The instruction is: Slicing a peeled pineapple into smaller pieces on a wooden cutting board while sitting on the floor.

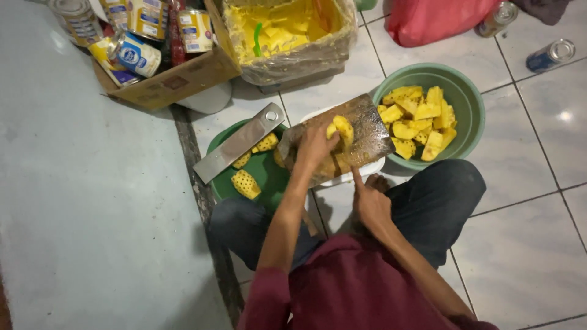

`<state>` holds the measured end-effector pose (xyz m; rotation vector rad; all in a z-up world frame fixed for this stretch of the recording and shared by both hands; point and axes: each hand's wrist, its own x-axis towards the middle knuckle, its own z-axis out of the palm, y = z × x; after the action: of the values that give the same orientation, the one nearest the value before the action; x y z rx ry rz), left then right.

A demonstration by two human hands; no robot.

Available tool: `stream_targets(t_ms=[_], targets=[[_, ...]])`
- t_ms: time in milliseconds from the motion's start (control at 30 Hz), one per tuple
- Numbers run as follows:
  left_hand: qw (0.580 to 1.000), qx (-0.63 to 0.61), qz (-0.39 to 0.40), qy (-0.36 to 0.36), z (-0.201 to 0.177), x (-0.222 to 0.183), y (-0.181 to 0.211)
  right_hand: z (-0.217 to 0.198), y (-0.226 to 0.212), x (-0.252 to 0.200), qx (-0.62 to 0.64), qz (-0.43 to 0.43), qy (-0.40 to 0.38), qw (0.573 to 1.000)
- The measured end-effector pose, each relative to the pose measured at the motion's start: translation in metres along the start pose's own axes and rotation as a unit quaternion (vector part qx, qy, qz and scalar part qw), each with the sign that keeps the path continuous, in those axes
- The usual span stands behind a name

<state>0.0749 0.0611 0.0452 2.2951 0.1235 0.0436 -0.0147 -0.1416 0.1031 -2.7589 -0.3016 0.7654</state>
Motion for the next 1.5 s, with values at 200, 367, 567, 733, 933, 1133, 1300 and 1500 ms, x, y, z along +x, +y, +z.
stream_targets(t_ms=[200, 367, 567, 733, 933, 1133, 1300, 1500], targets=[[0.998, -0.048, -0.052, 0.007, 0.019, -0.031, 0.021, 0.024, 0.046, -0.015, 0.032, -0.031, 0.016, 0.999], [0.994, -0.051, -0.084, 0.038, 0.055, -0.031, -0.013, 0.035, 0.071, -0.004, -0.027, -0.108, 0.138, 0.984], [0.996, -0.015, -0.027, 0.086, 0.043, -0.044, 0.004, 0.018, 0.062, -0.020, 0.143, -0.086, 0.077, 0.983], [0.985, 0.084, 0.071, 0.136, 0.079, -0.046, -0.020, -0.011, 0.056, -0.037, 0.053, -0.043, 0.036, 0.997], [0.964, 0.094, 0.139, 0.209, 0.086, -0.048, -0.027, 0.018, 0.063, -0.031, 0.018, -0.082, 0.118, 0.989], [0.942, 0.079, 0.165, 0.282, 0.093, -0.058, -0.030, -0.013, 0.059, -0.056, -0.044, -0.086, 0.123, 0.988], [0.935, 0.077, 0.174, 0.300, 0.073, -0.057, -0.032, -0.045, 0.045, -0.082, -0.055, -0.097, 0.171, 0.979], [0.931, 0.037, 0.162, 0.325, 0.060, -0.064, -0.020, -0.002, 0.044, -0.046, -0.036, -0.180, 0.259, 0.948]])
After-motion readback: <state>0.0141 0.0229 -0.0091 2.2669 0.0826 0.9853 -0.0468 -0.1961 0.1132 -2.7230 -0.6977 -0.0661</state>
